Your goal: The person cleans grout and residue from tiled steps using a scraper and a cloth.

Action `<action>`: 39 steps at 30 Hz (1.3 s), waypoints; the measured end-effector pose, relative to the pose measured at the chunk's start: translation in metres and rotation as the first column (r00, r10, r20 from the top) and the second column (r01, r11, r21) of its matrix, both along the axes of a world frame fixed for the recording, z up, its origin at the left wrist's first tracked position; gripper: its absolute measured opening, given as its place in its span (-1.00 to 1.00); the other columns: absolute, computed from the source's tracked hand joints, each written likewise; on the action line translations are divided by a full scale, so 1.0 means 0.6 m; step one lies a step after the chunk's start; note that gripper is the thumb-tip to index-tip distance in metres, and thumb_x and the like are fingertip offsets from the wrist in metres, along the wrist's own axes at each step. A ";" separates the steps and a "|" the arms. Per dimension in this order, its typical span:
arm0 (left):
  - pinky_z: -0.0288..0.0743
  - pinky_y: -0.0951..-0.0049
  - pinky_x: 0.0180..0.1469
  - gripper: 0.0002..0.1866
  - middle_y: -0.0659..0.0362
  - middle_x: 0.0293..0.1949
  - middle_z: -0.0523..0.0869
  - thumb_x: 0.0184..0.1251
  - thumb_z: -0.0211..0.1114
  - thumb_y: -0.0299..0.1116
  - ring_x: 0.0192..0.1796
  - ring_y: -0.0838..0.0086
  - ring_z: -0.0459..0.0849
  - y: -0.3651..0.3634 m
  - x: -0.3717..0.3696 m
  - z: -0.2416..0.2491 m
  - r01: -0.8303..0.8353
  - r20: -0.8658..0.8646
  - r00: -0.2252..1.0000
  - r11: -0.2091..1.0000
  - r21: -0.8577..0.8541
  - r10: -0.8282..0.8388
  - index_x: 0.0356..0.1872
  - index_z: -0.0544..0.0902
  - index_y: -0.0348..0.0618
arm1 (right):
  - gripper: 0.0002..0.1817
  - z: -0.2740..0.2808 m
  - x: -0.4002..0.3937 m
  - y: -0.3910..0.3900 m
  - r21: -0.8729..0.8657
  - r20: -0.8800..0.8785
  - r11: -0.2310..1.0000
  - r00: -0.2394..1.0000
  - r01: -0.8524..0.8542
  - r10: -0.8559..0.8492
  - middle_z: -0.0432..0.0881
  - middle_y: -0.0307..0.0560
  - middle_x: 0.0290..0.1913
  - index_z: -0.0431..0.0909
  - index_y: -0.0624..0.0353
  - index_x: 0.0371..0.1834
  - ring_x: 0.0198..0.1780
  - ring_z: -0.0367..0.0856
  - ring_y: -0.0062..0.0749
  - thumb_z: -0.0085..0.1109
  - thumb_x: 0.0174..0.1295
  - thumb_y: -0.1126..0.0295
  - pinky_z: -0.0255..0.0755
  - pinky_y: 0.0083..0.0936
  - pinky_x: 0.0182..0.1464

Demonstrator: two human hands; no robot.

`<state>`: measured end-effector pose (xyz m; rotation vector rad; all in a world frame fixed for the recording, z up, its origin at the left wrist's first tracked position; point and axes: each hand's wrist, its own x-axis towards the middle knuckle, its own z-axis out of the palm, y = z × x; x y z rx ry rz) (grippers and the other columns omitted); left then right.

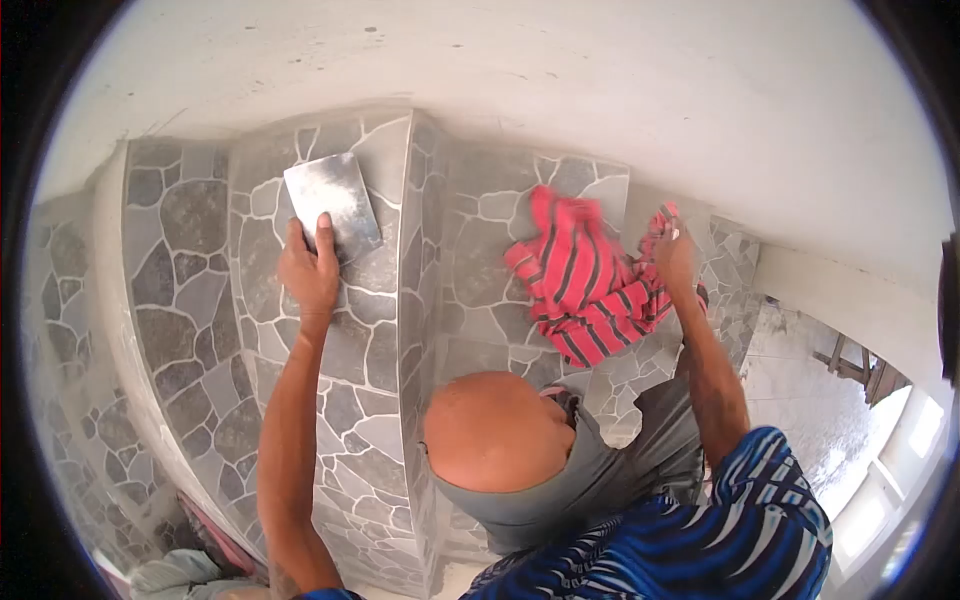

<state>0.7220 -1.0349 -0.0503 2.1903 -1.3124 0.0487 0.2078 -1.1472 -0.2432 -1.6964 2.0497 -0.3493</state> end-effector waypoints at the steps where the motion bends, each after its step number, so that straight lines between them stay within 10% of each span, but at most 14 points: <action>1: 0.36 0.17 -0.41 -0.53 -0.08 -0.56 0.53 0.47 0.20 0.03 -0.53 0.08 0.48 0.005 -0.002 -0.005 0.016 0.001 1.000 1.000 0.010 -0.016 -0.36 0.48 -0.25 | -0.62 0.055 0.044 0.018 -0.016 0.094 1.000 0.996 -0.013 0.015 0.69 0.23 -0.11 0.59 0.27 0.09 -0.09 0.68 0.13 -0.01 0.46 0.21 0.53 -0.12 -0.05; 7: 0.33 0.21 -0.42 -0.51 -0.04 -0.59 0.47 0.47 0.20 0.03 -0.54 0.16 0.41 0.004 -0.012 0.001 -0.015 -0.015 1.000 0.999 0.047 0.016 -0.39 0.45 -0.26 | -0.61 0.203 0.377 -0.035 -0.052 0.560 0.989 0.816 -0.136 0.141 0.66 0.31 -0.08 0.62 0.32 0.01 -0.15 0.72 -0.01 0.07 0.40 0.18 0.54 -0.20 -0.30; 10: 0.31 0.23 -0.42 -0.51 -0.02 -0.60 0.45 0.47 0.20 0.03 -0.55 0.21 0.38 0.002 -0.015 0.004 -0.001 -0.012 1.000 1.000 0.006 0.001 -0.41 0.45 -0.26 | -0.58 0.052 0.501 -0.078 -0.141 0.165 0.752 0.734 -0.644 0.659 0.61 0.27 0.12 0.54 0.37 0.10 0.15 0.58 0.11 0.01 0.34 0.26 0.45 -0.10 0.08; 13: 0.30 0.25 -0.44 -0.51 0.00 -0.62 0.43 0.47 0.21 0.02 -0.56 0.24 0.36 -0.001 -0.015 0.003 0.013 0.001 1.000 1.000 -0.018 -0.013 -0.41 0.44 -0.26 | -0.56 -0.013 0.515 -0.040 -0.461 -0.260 0.461 0.612 -0.758 0.747 0.46 0.29 0.30 0.54 0.39 0.13 0.35 0.37 0.16 0.03 0.29 0.31 0.26 -0.05 0.30; 16: 0.30 0.27 -0.44 -0.53 0.02 -0.63 0.43 0.46 0.22 0.01 -0.57 0.24 0.37 0.006 -0.008 0.000 -0.023 -0.030 0.999 0.999 0.033 0.024 -0.41 0.46 -0.26 | -0.55 -0.037 0.524 -0.036 -0.303 -0.343 0.483 0.566 -0.822 0.749 0.31 0.35 0.39 0.47 0.33 0.23 0.43 0.24 0.16 0.01 0.30 0.37 0.19 -0.12 0.33; 19: 0.33 0.28 -0.44 -0.55 0.01 -0.61 0.49 0.45 0.24 0.00 -0.56 0.23 0.44 0.006 -0.005 0.001 -0.002 0.000 1.000 0.999 0.048 0.002 -0.39 0.50 -0.25 | -0.51 -0.060 0.546 0.040 -0.359 0.339 0.776 0.702 -0.519 0.626 0.21 0.34 0.48 0.37 0.36 0.34 0.51 0.16 0.14 -0.07 0.36 0.40 0.11 -0.11 0.41; 21: 0.35 0.28 -0.44 -0.55 0.00 -0.60 0.52 0.44 0.24 0.00 -0.56 0.23 0.47 0.004 -0.001 -0.005 0.011 0.010 1.000 1.000 0.011 -0.011 -0.38 0.52 -0.25 | -0.42 -0.053 0.507 0.210 -0.288 0.393 0.754 0.646 -0.590 0.655 0.17 0.38 0.50 0.12 0.43 0.48 0.51 0.11 0.25 -0.17 0.42 0.42 -0.05 -0.02 0.54; 23: 0.36 0.26 -0.43 -0.55 -0.02 -0.59 0.52 0.44 0.25 0.01 -0.55 0.20 0.48 0.005 -0.007 -0.002 0.002 -0.049 0.999 1.000 -0.006 -0.003 -0.38 0.51 -0.25 | -0.45 -0.026 0.440 0.308 0.030 0.738 0.529 0.376 -0.848 0.561 0.25 0.31 0.46 0.15 0.34 0.50 0.52 0.14 0.09 -0.19 0.47 0.38 0.00 -0.16 0.54; 26: 0.36 0.24 -0.43 -0.54 -0.02 -0.59 0.51 0.44 0.24 0.01 -0.56 0.18 0.47 -0.003 -0.006 0.006 0.018 -0.039 0.999 1.000 -0.002 -0.018 -0.40 0.49 -0.25 | -0.48 -0.019 0.435 0.285 0.115 0.991 0.363 0.080 -0.925 -0.110 0.38 0.21 0.35 0.20 0.32 0.48 0.42 0.31 -0.03 -0.18 0.51 0.34 0.15 -0.24 0.46; 28: 0.35 0.24 -0.43 -0.53 -0.02 -0.60 0.51 0.44 0.24 0.01 -0.56 0.19 0.47 0.005 0.003 -0.004 0.017 -0.003 1.000 0.999 0.037 -0.017 -0.41 0.48 -0.24 | -0.51 0.008 0.460 0.225 0.150 0.980 0.508 0.058 -0.848 -0.192 0.46 0.15 0.27 0.24 0.34 0.44 0.32 0.41 -0.08 -0.18 0.54 0.32 0.24 -0.27 0.38; 30: 0.34 0.23 -0.43 -0.53 -0.02 -0.61 0.50 0.44 0.24 0.02 -0.56 0.18 0.46 0.003 0.007 -0.008 0.003 -0.005 1.000 0.999 0.041 -0.002 -0.42 0.46 -0.24 | -0.54 0.019 0.473 0.134 -0.472 0.528 0.658 0.410 -0.587 0.744 0.50 0.20 0.21 0.32 0.39 0.36 0.27 0.45 0.01 -0.07 0.44 0.41 0.31 -0.24 0.33; 31: 0.34 0.22 -0.44 -0.53 -0.02 -0.62 0.49 0.44 0.24 0.02 -0.57 0.18 0.46 0.007 0.004 -0.009 -0.004 -0.013 1.000 0.999 0.053 0.004 -0.42 0.46 -0.24 | -0.58 0.031 0.474 0.061 -0.309 0.366 0.642 0.535 -0.702 0.761 0.51 0.20 0.20 0.43 0.33 0.26 0.23 0.46 0.07 -0.01 0.36 0.45 0.33 -0.14 0.30; 32: 0.34 0.21 -0.43 -0.53 -0.02 -0.62 0.49 0.44 0.24 0.02 -0.57 0.17 0.46 0.010 0.002 -0.008 -0.004 -0.010 1.000 0.998 0.060 0.005 -0.42 0.46 -0.24 | -0.52 0.031 0.483 0.014 -0.597 -0.108 0.466 0.641 -0.653 0.760 0.45 0.26 0.24 0.42 0.38 0.27 0.26 0.38 0.17 0.03 0.26 0.53 0.30 -0.13 0.32; 39: 0.35 0.17 -0.42 -0.54 -0.05 -0.60 0.53 0.43 0.25 0.01 -0.55 0.09 0.50 0.004 0.000 0.001 -0.017 -0.003 1.000 0.998 0.059 0.017 -0.40 0.49 -0.25 | -0.49 -0.017 0.563 0.013 -0.329 0.187 0.743 0.731 -0.583 0.657 0.36 0.36 0.26 0.35 0.47 0.26 0.34 0.32 0.23 0.04 0.22 0.51 0.29 -0.08 0.34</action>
